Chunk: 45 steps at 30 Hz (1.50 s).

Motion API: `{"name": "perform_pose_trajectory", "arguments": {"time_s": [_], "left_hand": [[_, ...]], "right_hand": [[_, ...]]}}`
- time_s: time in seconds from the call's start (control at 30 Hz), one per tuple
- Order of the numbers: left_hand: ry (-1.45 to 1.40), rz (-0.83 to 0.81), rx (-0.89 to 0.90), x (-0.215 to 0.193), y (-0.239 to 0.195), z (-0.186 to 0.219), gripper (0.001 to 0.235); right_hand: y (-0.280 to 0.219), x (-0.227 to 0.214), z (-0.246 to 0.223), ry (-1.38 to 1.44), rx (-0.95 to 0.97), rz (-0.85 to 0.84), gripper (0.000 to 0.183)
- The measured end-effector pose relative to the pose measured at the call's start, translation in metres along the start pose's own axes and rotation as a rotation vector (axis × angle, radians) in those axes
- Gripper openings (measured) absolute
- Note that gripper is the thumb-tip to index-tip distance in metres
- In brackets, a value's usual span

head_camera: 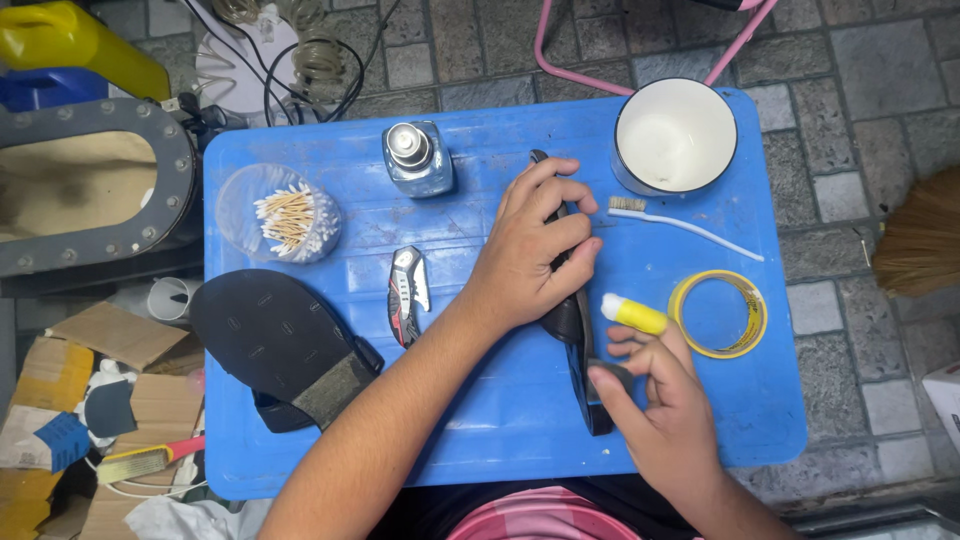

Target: The person applies a white substance from a yellow tube to the edges and sole of a black slide sandal. They rub the substance into the material and press the strap down, repeating the process on different sections of the sandal.

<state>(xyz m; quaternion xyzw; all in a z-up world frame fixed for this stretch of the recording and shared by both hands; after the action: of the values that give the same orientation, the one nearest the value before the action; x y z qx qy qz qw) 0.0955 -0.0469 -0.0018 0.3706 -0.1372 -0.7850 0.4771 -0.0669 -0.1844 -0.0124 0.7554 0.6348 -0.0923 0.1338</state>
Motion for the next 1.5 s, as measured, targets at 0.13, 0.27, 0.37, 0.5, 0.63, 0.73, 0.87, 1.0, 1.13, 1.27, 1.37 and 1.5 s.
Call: {"name": "perform_pose_trajectory", "arguments": {"time_s": [0.13,0.27,0.37,0.5,0.63,0.73,0.87,1.0,1.13,1.27,1.37,1.5], "left_hand": [[-0.014,0.008,0.008,0.005,-0.001,-0.003,0.014],[-0.010,-0.002,-0.010,0.008,-0.001,-0.005,0.014],[-0.015,-0.011,-0.018,0.009,0.001,-0.004,0.015],[-0.019,-0.005,-0.022,0.010,-0.003,-0.004,0.015],[-0.023,-0.011,-0.008,0.011,-0.002,-0.006,0.014],[-0.014,0.007,-0.016,0.013,-0.003,-0.007,0.015],[-0.024,0.017,-0.016,0.011,-0.002,-0.007,0.014],[-0.017,0.019,-0.014,0.014,-0.003,-0.006,0.015],[-0.018,0.021,-0.007,0.015,0.000,-0.005,0.013],[-0.031,0.013,-0.006,0.013,-0.001,-0.007,0.014],[-0.034,0.017,-0.003,0.015,-0.003,-0.008,0.014],[-0.027,0.019,0.002,0.018,-0.002,-0.006,0.014]], "right_hand": [[0.003,0.001,0.007,0.026,-0.081,0.079,0.024],[0.003,0.001,0.004,0.068,-0.046,0.092,0.024],[-0.004,0.000,-0.004,0.054,-0.027,0.094,0.023],[-0.004,-0.001,0.001,0.026,-0.031,0.130,0.026],[-0.003,-0.002,0.010,0.085,-0.012,0.112,0.026],[-0.016,-0.005,0.005,0.094,0.028,0.117,0.027],[-0.007,0.001,0.006,0.053,-0.036,0.132,0.029],[-0.011,0.002,0.013,0.131,-0.018,0.147,0.029],[-0.019,0.000,0.011,0.158,-0.001,0.171,0.029],[-0.007,0.004,0.012,0.150,-0.043,0.179,0.028],[-0.008,0.005,0.014,0.158,-0.002,0.199,0.027],[-0.025,0.000,0.010,0.196,0.019,0.206,0.025]]}}
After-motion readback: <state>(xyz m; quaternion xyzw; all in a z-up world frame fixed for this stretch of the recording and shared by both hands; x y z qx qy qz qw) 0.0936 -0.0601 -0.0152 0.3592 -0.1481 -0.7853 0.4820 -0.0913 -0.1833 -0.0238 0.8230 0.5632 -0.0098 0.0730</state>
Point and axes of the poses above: each hand's wrist, its own y-axis towards the middle knuckle, its own x-axis out of the palm, z = x × y, the point moved 2 cm from there along y, towards the middle knuckle, and after that the axes turned 4 degrees about -y, right-handed, at the moved point
